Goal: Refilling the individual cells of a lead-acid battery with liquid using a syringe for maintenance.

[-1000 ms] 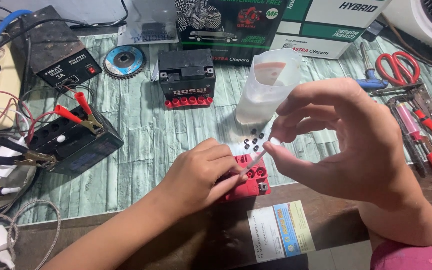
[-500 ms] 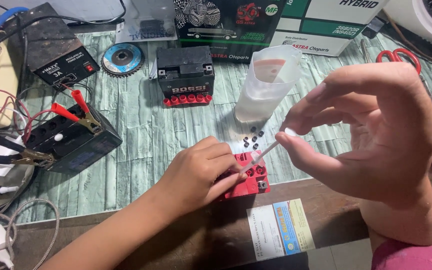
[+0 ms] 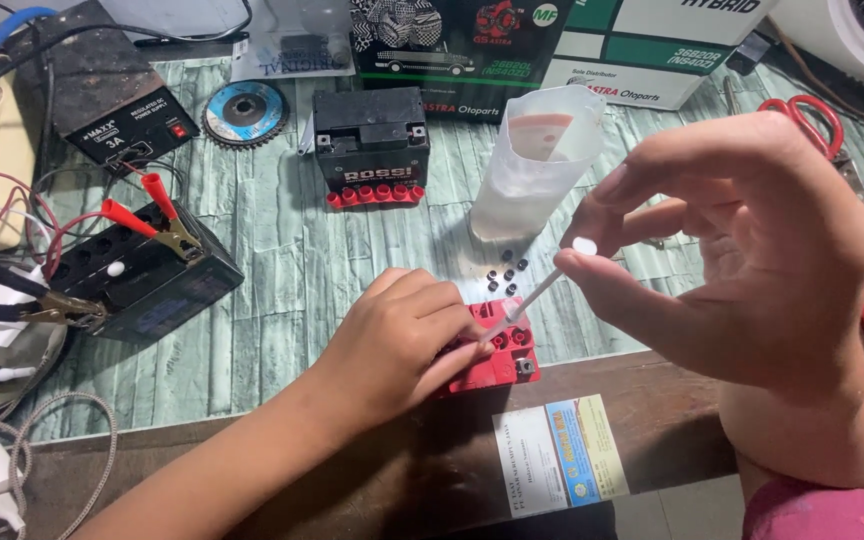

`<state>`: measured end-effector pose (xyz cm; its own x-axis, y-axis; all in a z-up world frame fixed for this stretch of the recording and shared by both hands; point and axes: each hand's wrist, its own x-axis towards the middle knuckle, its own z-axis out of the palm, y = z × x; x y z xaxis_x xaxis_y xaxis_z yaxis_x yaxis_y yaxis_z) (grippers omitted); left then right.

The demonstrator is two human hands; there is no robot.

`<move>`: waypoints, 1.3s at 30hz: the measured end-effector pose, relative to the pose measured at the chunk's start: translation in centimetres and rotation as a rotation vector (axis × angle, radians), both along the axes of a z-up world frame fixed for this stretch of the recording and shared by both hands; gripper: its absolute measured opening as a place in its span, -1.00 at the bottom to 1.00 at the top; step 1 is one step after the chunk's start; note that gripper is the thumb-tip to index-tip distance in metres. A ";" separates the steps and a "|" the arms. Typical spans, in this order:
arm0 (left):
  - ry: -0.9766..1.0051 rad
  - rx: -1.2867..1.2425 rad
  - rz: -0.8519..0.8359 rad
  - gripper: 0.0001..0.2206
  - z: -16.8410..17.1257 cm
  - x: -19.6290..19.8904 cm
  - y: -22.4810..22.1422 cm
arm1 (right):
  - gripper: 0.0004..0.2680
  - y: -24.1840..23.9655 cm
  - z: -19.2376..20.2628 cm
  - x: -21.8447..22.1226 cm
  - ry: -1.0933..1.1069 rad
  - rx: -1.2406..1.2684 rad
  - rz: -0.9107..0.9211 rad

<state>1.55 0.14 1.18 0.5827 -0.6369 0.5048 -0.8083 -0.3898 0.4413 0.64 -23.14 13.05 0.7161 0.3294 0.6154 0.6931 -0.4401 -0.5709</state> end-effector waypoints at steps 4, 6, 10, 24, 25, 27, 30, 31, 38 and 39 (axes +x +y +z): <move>-0.025 -0.002 0.001 -0.83 0.1 -0.1 0.1 | -0.69 0.1 0.5 0.2 0.021 -0.059 0.039; -0.022 -0.006 -0.002 -0.84 0.2 -0.1 0.1 | -0.70 0.0 0.9 0.4 0.047 -0.058 0.040; -0.028 0.004 0.008 -0.80 -0.2 -0.1 0.0 | -0.44 -0.6 1.8 1.0 0.169 -0.255 0.151; -0.066 -0.058 -0.023 -0.85 0.5 0.0 0.1 | -0.32 -0.8 1.5 -0.4 0.108 -0.520 -0.050; -0.034 -0.088 -0.035 -0.88 0.6 0.0 0.1 | -0.46 -0.8 1.4 0.3 0.143 -0.536 0.075; -0.002 -0.118 -0.046 -0.89 1.0 0.0 0.0 | -0.59 -0.6 1.1 1.5 0.178 -0.551 0.199; -0.057 -0.099 -0.017 -0.74 2.0 -0.2 -0.4 | -0.66 -0.3 0.8 3.1 0.396 -0.463 0.417; -0.065 -0.100 0.007 -0.79 2.5 -0.3 -0.6 | -0.77 -0.2 1.0 3.3 0.436 -0.415 0.460; -0.194 -0.122 0.080 -0.94 4.9 1.0 -1.9 | -0.80 -4.9 1.2 5.8 0.861 -0.028 0.671; -0.192 -0.124 0.074 -0.94 5.0 1.7 -2.3 | -0.80 -5.8 0.8 6.4 0.863 -0.025 0.665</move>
